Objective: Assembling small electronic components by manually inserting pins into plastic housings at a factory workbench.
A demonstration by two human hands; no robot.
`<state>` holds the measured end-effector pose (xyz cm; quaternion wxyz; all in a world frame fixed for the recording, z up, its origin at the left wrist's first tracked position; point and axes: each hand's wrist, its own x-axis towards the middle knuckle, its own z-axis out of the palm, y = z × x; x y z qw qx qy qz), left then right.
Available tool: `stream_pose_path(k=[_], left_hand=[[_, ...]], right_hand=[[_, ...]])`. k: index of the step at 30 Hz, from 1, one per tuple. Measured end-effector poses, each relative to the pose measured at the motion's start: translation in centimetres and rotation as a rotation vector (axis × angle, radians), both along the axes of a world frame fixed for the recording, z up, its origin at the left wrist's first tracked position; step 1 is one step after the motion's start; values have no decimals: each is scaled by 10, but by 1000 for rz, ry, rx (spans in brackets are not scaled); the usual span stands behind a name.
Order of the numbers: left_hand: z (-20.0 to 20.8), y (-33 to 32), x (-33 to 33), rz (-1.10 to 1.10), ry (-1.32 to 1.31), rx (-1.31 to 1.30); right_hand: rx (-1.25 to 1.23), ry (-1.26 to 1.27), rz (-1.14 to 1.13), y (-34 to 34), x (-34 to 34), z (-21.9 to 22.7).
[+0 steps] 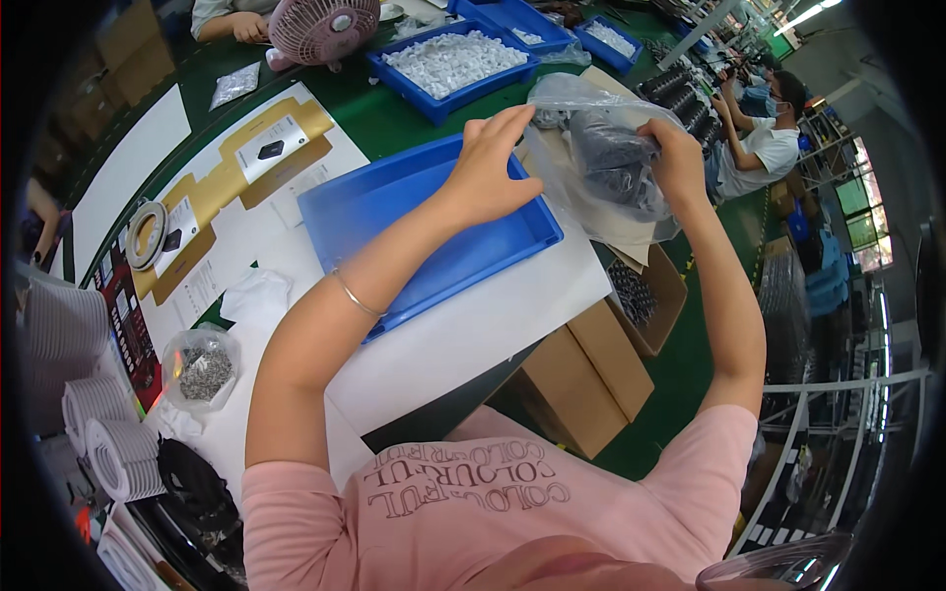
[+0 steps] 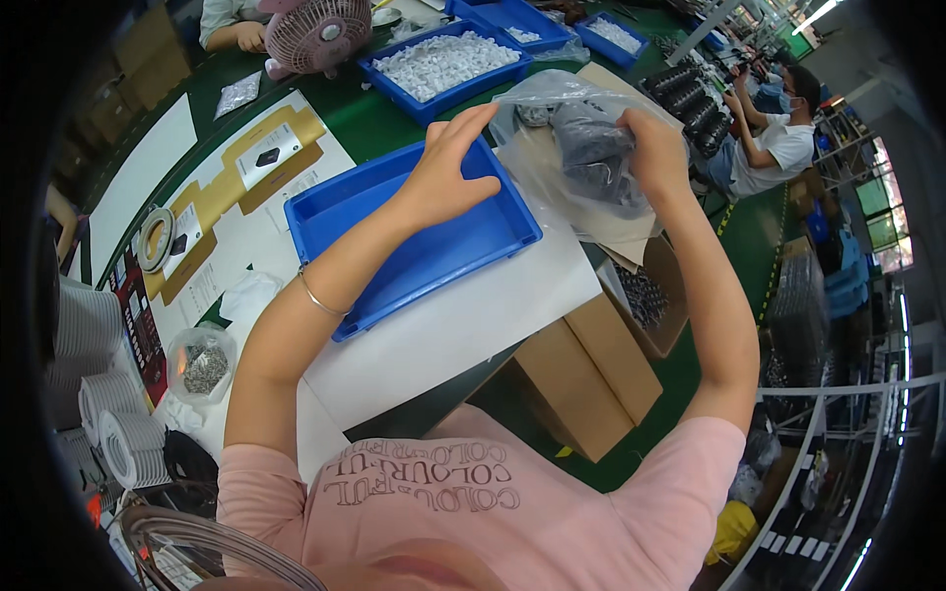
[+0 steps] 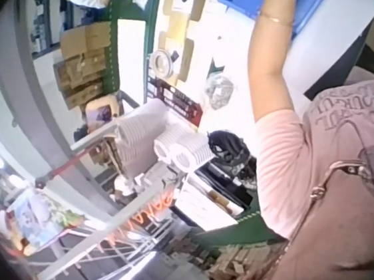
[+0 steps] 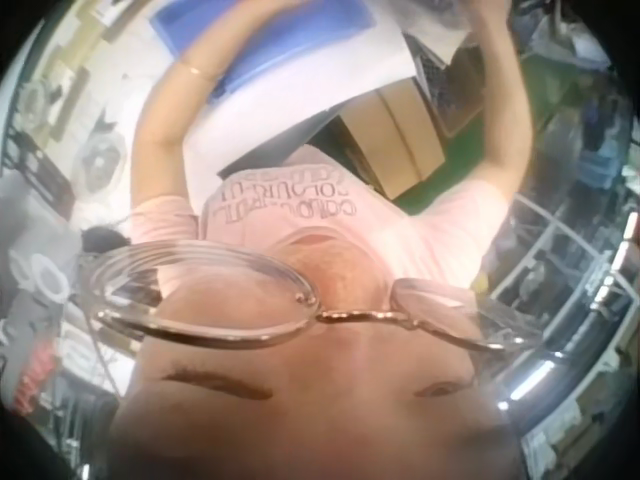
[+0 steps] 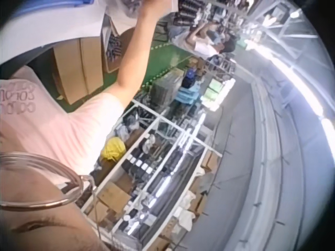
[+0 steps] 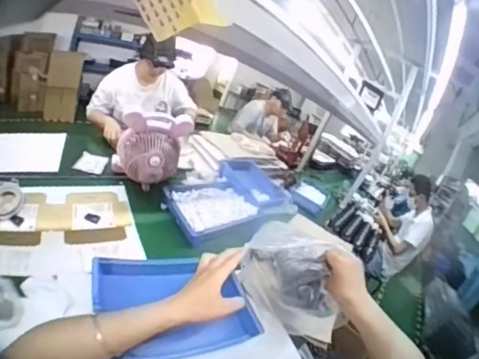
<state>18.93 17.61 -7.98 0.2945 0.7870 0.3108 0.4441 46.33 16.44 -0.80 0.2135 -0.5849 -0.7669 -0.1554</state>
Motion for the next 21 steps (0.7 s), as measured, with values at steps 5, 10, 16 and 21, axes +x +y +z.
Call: stream_pose_path(k=[5,10,16,21], left_hand=[[0,4,0,-18,-3,-39],[-4,5,-2,-30,-12,-93],[2,9,-10,-61,-101,-323],[15,-27,-19,-399,-743,-1346]], right_hand=[[41,106,90,-13,-11,15],[147,268,165,-32,-23,15],[471,387,234,-59,-34,15],[612,247,347,-93,-67,7]])
